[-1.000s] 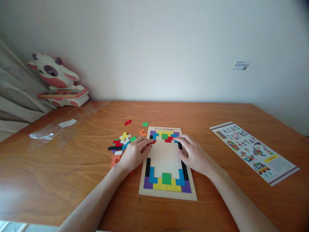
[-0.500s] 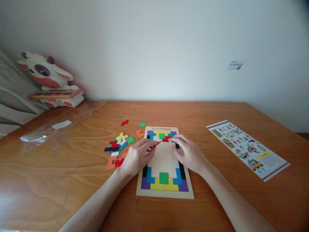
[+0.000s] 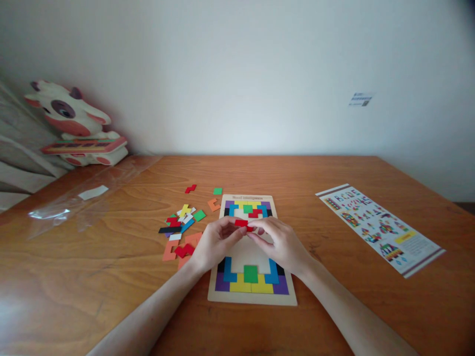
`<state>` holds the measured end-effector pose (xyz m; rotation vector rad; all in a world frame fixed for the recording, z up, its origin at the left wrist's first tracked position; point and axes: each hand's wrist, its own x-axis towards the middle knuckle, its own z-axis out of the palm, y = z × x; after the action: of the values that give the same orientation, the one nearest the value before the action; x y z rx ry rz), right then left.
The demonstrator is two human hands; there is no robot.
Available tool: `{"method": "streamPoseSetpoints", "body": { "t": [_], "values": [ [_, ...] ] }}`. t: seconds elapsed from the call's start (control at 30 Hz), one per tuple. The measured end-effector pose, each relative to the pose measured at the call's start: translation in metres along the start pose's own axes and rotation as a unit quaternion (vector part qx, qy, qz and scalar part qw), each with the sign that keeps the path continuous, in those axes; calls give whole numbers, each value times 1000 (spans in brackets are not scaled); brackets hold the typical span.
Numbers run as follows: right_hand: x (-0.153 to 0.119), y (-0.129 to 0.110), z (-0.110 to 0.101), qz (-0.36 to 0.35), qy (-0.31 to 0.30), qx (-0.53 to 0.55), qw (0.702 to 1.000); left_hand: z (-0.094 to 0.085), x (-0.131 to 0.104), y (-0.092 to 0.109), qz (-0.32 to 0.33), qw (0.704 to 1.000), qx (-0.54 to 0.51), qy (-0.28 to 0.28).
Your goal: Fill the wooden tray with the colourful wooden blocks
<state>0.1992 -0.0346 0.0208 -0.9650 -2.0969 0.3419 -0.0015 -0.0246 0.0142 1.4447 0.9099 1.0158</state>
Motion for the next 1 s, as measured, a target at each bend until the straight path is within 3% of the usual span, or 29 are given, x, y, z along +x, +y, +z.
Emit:
{"method": "streamPoseSetpoints", "body": {
  "t": [0.2, 0.33, 0.47, 0.63, 0.8, 0.93, 1.0],
  "values": [
    [-1, 6, 0, 5, 21, 9, 1000, -1, -5, 3, 88, 983, 161, 24],
    [1, 4, -4, -38, 26, -30, 998, -5, -7, 4, 186, 934, 301, 47],
    [1, 3, -5, -55, 22, -32, 998, -10, -5, 3, 267, 892, 360, 59],
    [1, 2, -2, 37, -4, 112, 993, -12, -5, 6, 311, 878, 360, 55],
    [1, 1, -3, 152, -38, 223, 962, -9, -8, 6, 259, 908, 329, 31],
    [1, 3, -6, 173, -36, 250, 952, -6, -10, 3, 109, 972, 208, 28],
    [2, 4, -6, 189, -34, 262, 946, -4, -10, 2, 52, 988, 146, 23]
  ]
}}
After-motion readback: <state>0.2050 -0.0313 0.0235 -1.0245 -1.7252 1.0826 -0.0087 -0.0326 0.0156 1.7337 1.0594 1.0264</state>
